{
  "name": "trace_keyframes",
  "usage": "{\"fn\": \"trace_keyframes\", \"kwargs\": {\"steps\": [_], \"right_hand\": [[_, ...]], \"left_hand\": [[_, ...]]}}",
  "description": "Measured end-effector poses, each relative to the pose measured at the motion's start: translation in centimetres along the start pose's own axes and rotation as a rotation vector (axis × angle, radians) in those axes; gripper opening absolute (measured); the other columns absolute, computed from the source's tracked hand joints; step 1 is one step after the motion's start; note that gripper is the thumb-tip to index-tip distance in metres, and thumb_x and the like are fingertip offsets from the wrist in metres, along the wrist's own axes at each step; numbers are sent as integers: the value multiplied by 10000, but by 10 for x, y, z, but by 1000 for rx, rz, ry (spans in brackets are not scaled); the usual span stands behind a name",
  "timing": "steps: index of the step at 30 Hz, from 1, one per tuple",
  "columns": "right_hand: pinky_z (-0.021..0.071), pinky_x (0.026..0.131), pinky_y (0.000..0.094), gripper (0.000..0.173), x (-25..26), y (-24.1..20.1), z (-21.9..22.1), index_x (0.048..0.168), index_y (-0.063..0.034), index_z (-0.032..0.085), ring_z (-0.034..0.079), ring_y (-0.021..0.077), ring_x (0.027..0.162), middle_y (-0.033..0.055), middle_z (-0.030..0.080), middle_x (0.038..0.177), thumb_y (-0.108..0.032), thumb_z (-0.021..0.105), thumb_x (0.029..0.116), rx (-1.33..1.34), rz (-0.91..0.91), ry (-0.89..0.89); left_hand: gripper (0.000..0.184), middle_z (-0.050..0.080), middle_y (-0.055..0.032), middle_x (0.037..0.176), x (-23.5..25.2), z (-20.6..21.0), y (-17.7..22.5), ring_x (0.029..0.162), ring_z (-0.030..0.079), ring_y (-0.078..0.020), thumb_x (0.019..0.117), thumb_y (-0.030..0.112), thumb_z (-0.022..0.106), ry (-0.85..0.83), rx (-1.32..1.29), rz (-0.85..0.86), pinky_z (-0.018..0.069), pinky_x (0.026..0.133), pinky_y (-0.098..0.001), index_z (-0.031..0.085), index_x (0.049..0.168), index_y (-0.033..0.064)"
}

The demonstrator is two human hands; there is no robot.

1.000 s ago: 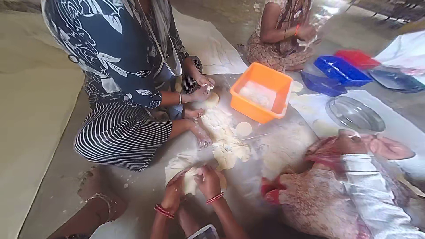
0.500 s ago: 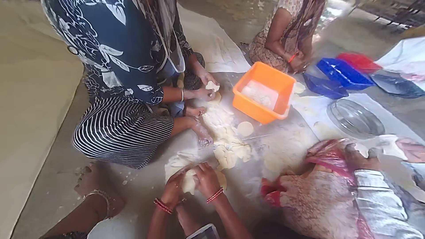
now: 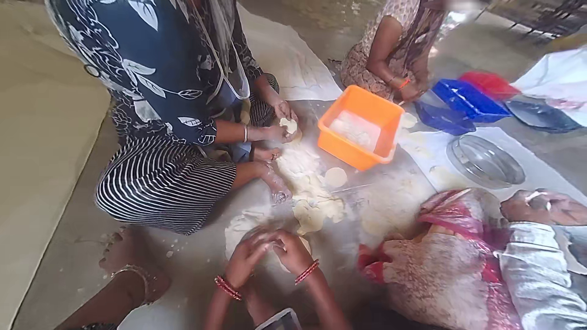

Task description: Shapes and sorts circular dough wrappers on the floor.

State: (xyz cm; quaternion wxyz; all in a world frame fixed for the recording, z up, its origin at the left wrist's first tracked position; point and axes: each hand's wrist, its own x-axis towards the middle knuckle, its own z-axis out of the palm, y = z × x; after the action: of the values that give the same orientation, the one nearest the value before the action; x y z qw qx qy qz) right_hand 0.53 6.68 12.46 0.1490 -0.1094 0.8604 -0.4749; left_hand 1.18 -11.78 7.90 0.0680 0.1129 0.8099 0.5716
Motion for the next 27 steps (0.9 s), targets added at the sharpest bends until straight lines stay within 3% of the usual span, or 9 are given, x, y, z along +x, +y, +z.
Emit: {"fn": "trace_keyframes", "kwargs": {"steps": [2,4,7,12,15,19,21,24,27], "right_hand": [[541,998,371,226,-4,-9,-8,1152,27,724,697,235,1064,174,723,1140,-56,620,970,19,11,16],[560,930,369,218,-7,-14,-16,1112,24,731,708,217,976,163,736,1050,-120,642,974,55,51,58],[551,908,371,252,-10,-11,-26,1120,26,719,691,194,948,152,728,1025,-179,643,994,157,153,104],[518,945,369,281,-17,2,-28,1171,50,686,652,172,1013,160,699,1110,-168,569,1038,362,265,95],[540,916,336,275,-22,5,-20,1183,71,658,649,148,983,153,685,1103,-145,583,1029,511,261,65],[569,840,316,214,-28,5,-17,1133,76,655,654,121,904,115,682,1027,-82,619,993,640,284,44],[571,827,346,239,-29,5,-20,1177,61,643,652,147,928,122,673,1067,-100,593,1009,691,317,48],[559,792,350,243,-29,-3,-32,1203,51,626,640,156,931,128,662,1085,-112,565,1033,674,330,90],[538,840,301,232,-22,-6,-46,1163,63,653,640,123,929,130,682,1053,-106,590,1016,469,237,204]], "left_hand": [[600,702,-118,1242,0,5,0,1194,642,-147,855,411,748,-79,-85,30,496,1067,-368,662,1263,-20],[505,739,-64,1110,-1,12,1,1054,684,-79,807,249,815,-87,-182,32,546,984,-306,672,1206,-25],[147,714,38,855,-2,22,6,795,663,0,943,130,635,-4,-371,3,566,774,-223,708,992,13],[350,728,37,887,-3,26,22,831,691,-42,1077,186,366,70,-627,-171,586,795,-268,687,1039,50],[411,702,38,834,-5,28,32,759,672,-36,1101,233,290,78,-675,-290,573,704,-233,663,1025,78],[170,717,49,793,-7,29,27,706,667,-32,985,209,577,-12,-667,-217,566,660,-220,705,935,110],[99,736,17,848,-6,27,25,762,691,-61,915,141,695,-50,-643,-197,588,721,-251,700,976,64],[148,736,10,871,-5,22,22,792,702,-66,891,101,698,-80,-578,-233,599,750,-265,681,1022,34],[97,686,21,726,-5,17,16,599,643,-54,920,93,653,-44,-539,-302,559,572,-228,654,992,28]]}}
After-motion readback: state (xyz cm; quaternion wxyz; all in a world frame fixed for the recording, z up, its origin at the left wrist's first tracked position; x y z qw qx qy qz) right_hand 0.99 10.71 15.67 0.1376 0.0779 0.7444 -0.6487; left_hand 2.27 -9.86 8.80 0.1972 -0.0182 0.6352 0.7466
